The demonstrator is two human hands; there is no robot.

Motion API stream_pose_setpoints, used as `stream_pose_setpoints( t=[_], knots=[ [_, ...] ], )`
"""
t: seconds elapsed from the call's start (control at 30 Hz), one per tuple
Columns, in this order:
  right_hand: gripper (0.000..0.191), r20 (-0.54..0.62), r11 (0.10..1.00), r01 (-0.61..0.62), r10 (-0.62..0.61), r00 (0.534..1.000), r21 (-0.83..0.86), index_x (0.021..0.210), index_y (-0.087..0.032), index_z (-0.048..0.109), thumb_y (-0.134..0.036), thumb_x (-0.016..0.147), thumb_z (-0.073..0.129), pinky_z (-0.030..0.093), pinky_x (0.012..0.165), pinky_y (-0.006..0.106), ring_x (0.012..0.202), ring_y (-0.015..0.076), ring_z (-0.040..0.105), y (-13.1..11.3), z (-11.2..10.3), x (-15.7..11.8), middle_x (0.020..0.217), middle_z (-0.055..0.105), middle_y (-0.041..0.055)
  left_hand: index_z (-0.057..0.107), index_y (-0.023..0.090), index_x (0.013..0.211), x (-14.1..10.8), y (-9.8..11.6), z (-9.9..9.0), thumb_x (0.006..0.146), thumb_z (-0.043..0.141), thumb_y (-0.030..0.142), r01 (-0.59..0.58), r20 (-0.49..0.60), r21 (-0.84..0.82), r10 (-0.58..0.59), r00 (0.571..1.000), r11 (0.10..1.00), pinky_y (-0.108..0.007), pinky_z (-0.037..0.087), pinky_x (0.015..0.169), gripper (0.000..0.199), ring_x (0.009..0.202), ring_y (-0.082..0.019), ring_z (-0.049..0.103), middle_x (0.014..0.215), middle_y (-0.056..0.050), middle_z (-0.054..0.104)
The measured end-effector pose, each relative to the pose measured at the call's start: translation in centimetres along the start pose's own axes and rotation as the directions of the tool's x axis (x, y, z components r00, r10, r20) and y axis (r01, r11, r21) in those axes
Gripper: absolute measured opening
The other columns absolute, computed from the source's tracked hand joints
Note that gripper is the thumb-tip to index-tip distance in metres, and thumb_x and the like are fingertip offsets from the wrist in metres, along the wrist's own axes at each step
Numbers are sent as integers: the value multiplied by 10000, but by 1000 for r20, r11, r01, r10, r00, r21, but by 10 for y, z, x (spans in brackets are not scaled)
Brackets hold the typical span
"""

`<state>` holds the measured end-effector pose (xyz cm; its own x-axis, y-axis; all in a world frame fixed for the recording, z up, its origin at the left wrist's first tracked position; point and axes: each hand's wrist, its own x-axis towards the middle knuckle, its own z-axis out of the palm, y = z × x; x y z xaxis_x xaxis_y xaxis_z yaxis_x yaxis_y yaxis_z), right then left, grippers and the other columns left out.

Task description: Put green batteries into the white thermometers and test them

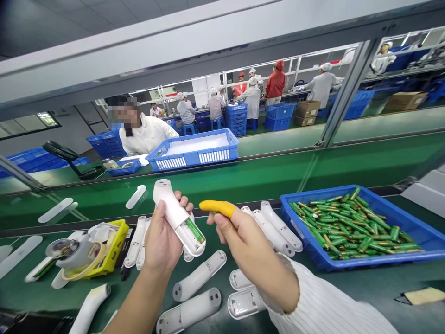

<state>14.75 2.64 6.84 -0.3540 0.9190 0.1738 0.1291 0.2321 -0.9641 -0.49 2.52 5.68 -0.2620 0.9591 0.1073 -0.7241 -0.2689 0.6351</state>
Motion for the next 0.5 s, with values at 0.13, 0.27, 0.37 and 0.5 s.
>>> stream_pose_setpoints(
  t=[0.13,0.27,0.37,0.5],
  knots=[
    [115,81,996,25,-31,996,82,914,-197,522,-304,872,526,453,651,222,718,112,563,-2,-1,0,766,600,-5,576,184,1011,1,-1,-1,888,493,295,-72,-16,48,73,997,996,-243,494,773,185,850,-125,567,973,-44,557],
    [122,65,990,46,-55,996,132,835,-195,534,-309,852,573,449,621,195,671,94,544,-3,-1,3,720,570,-24,590,224,1034,-1,-2,0,883,522,287,-95,-30,91,98,995,991,-245,503,804,177,915,-128,591,1010,-25,588],
    [99,98,994,58,-66,993,89,874,-193,558,-292,869,545,463,702,210,777,109,562,-1,1,5,848,594,1,582,238,1038,-4,-4,2,867,553,294,-84,-27,83,87,996,993,-241,505,803,182,894,-119,596,971,-8,589],
    [123,100,999,36,-37,994,15,939,-194,544,-284,856,553,458,623,222,705,115,539,2,8,4,769,551,-10,536,256,1115,-10,-7,4,825,613,287,-58,17,91,57,998,994,-233,495,797,301,853,-111,590,946,-7,590]
  ],
)
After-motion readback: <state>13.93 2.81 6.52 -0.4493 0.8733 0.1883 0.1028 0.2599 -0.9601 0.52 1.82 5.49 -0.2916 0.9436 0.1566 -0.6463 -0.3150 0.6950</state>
